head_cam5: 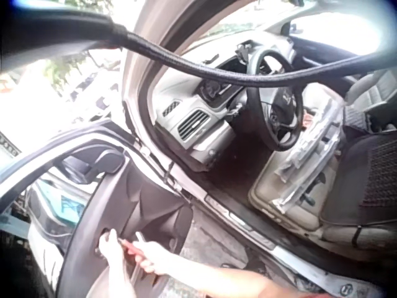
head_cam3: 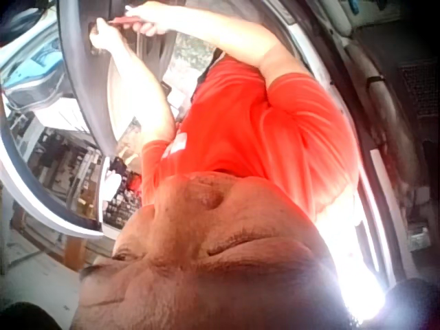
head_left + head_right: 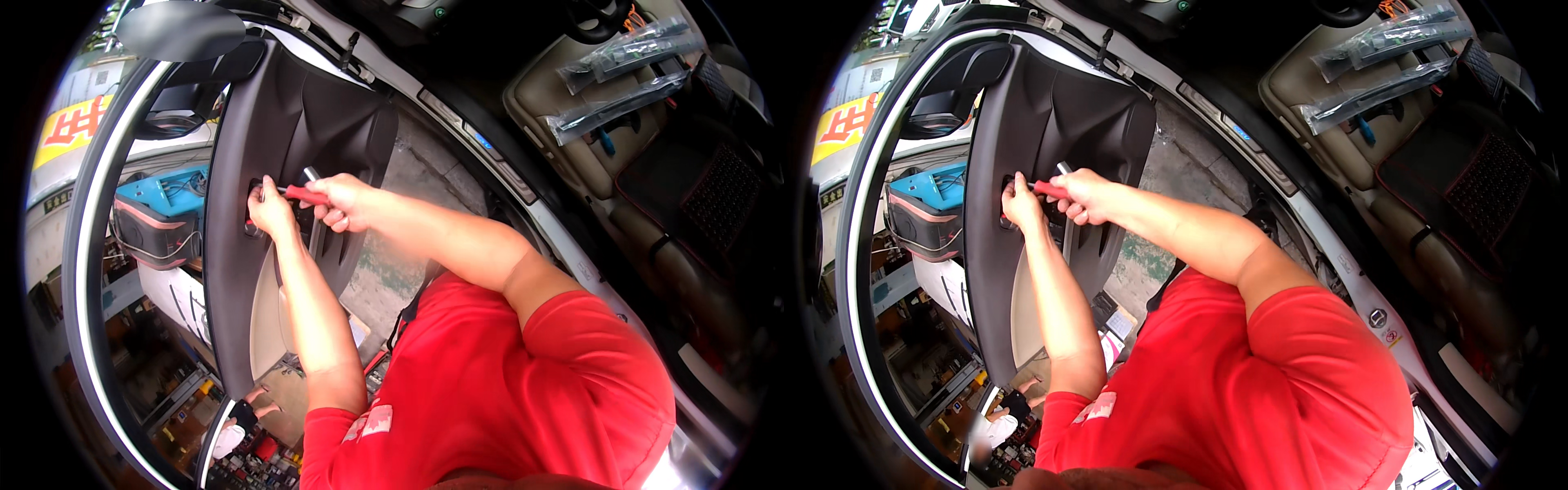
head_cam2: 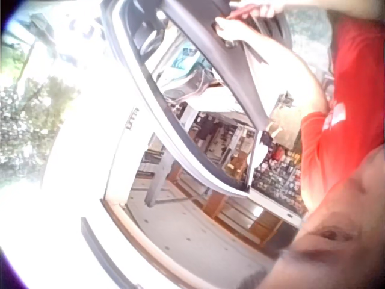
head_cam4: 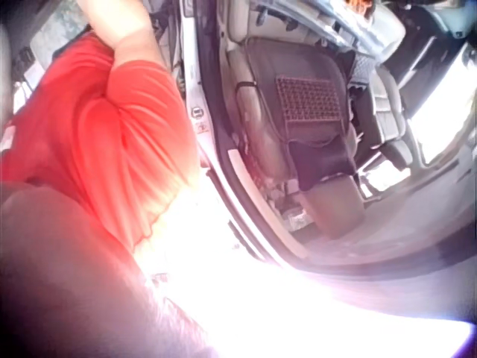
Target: The person removes a plastic cover from the car door's A-pillar, then uses a screwdriver to remove screws from the door panel. They pry the panel loose with a tool and detach it from the door frame.
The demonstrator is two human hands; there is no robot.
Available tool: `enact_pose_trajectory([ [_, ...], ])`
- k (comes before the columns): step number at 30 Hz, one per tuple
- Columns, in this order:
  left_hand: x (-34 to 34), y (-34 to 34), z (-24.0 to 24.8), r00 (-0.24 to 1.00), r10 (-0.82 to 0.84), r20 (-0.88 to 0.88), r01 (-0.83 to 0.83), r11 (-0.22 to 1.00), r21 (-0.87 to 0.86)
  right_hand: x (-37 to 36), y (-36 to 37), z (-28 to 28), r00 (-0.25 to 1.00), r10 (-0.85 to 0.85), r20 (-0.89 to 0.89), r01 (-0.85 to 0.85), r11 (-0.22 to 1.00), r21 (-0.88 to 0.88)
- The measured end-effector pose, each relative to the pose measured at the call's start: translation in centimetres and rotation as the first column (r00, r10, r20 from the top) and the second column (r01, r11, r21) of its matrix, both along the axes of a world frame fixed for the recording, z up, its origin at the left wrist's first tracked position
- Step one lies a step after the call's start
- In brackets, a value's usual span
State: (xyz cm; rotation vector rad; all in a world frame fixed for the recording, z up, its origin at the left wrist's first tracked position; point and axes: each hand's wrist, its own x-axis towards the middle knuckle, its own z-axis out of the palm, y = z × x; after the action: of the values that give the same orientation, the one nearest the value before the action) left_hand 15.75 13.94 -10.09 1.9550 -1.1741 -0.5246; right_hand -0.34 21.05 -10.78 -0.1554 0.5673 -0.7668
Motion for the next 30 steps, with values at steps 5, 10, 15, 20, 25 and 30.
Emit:
enact_pose_trajectory([
  [5,0.8,-0.9,-0.7,0.994,-0.032,0.101,0.036,0.999,-0.038,0.9,2.1,1.7,0.187,-0.729,-0.658,-0.314,0.591,-0.743],
  [10,1.9,-0.7,-1.3,0.998,-0.015,0.062,0.016,1.0,-0.009,0.7,0.6,0.8,0.83,-0.274,-0.486,0.011,0.879,-0.477],
  [15,0.4,-0.6,-0.5,0.986,-0.003,0.169,0.006,1.0,-0.018,1.7,0.4,-0.1,0.663,-0.406,-0.629,-0.039,0.82,-0.571],
  [20,0.5,0.0,-0.3,0.992,-0.018,0.121,0.022,0.999,-0.031,0.3,1.7,2.6,0.832,-0.216,-0.511,-0.034,0.9,-0.436],
  [25,0.6,-0.4,-1.0,0.982,-0.029,0.189,0.057,0.988,-0.143,0.9,0.6,0.7,0.984,-0.046,-0.173,0.028,0.994,-0.102],
  [30,1.1,-0.5,-0.6,0.986,-0.048,0.161,0.063,0.995,-0.084,1.7,2.6,1.8,0.283,-0.637,-0.717,-0.465,0.562,-0.684],
])
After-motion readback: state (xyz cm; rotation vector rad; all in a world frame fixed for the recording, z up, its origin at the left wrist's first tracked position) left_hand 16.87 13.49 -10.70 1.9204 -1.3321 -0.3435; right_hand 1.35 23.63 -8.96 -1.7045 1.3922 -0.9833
